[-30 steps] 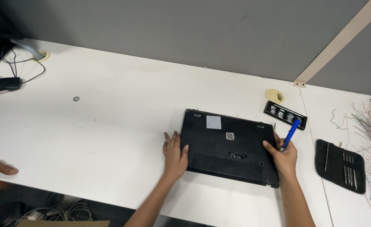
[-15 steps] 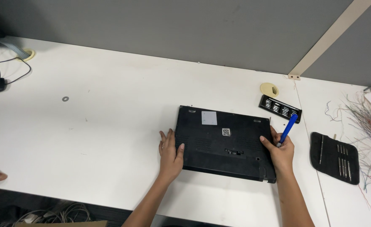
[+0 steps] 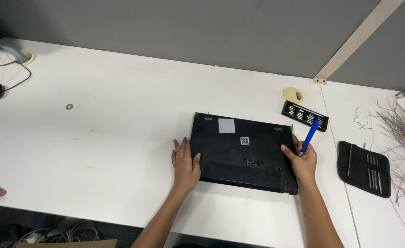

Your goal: The person reassembles the laptop components and screws the bottom panel back on.

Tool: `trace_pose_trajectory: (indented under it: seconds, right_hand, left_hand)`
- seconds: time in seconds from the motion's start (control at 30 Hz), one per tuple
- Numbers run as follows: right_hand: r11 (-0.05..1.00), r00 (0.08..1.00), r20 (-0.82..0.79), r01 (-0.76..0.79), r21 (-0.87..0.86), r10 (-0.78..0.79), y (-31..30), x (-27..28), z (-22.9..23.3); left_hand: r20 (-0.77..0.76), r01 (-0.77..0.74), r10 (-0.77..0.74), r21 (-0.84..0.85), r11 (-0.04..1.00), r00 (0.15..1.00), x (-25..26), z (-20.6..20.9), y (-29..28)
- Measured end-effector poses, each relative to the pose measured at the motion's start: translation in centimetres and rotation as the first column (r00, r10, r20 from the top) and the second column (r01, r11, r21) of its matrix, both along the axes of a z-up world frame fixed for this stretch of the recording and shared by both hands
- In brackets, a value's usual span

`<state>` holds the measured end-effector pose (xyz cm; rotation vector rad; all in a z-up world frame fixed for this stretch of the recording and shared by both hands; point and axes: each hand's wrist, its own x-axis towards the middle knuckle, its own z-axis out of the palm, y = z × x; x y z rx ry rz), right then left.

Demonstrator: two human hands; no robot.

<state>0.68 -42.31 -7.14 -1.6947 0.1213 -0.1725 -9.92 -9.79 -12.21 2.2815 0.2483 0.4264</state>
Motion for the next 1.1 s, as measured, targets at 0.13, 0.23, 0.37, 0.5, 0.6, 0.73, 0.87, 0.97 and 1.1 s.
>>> trace_pose_trajectory:
  seconds: [0.13,0.23,0.37,0.5,0.6,0.73,0.87,0.97,1.1]
  right_hand:
    - [1.000,1.000,0.000,-0.001,0.029,0.001,-0.1,-0.1,0.2]
    - [0.999,1.000,-0.004,0.005,0.045,-0.005,-0.1,-0.3,1.0]
    - [0.996,0.999,-0.020,0.041,0.076,-0.039,0.1,-0.8,2.4]
    - [0.988,0.999,0.019,0.032,0.153,-0.035,-0.7,-0.8,3.0]
    - [0.977,0.997,0.073,-0.007,0.214,-0.009,-2.1,-0.1,2.1]
    - [0.944,0.999,-0.013,0.049,0.328,-0.047,-2.9,0.4,1.2]
    - [0.888,1.000,-0.028,0.014,0.460,-0.002,-7.0,2.4,-4.1]
    - [0.928,0.988,-0.151,0.074,0.366,-0.019,-6.4,1.8,0.2]
    - [0.984,0.974,-0.187,-0.103,0.149,0.130,-4.0,1.0,6.8]
  left_hand:
    - [0.007,-0.001,0.001,-0.011,1.000,1.000,-0.3,0.8,-0.2]
    - [0.008,0.001,-0.001,-0.016,1.000,1.000,-0.5,2.0,-0.3]
    - [0.017,-0.005,0.005,-0.021,1.000,1.000,-0.8,3.1,-0.4]
    - [0.037,-0.037,0.045,-0.197,0.980,0.998,-1.3,7.5,-0.9]
    - [-0.005,-0.039,0.045,-0.570,0.821,0.999,-1.1,10.7,-0.9]
    - [-0.044,-0.021,-0.029,-0.846,0.533,0.999,0.7,10.8,0.6]
    - [-0.005,0.043,-0.134,-0.934,0.355,0.991,3.2,10.1,3.2]
    - [-0.034,0.039,-0.198,-0.934,0.355,0.980,5.0,10.2,4.5]
    - [-0.035,0.094,-0.363,-0.939,0.331,0.931,7.5,9.2,5.9]
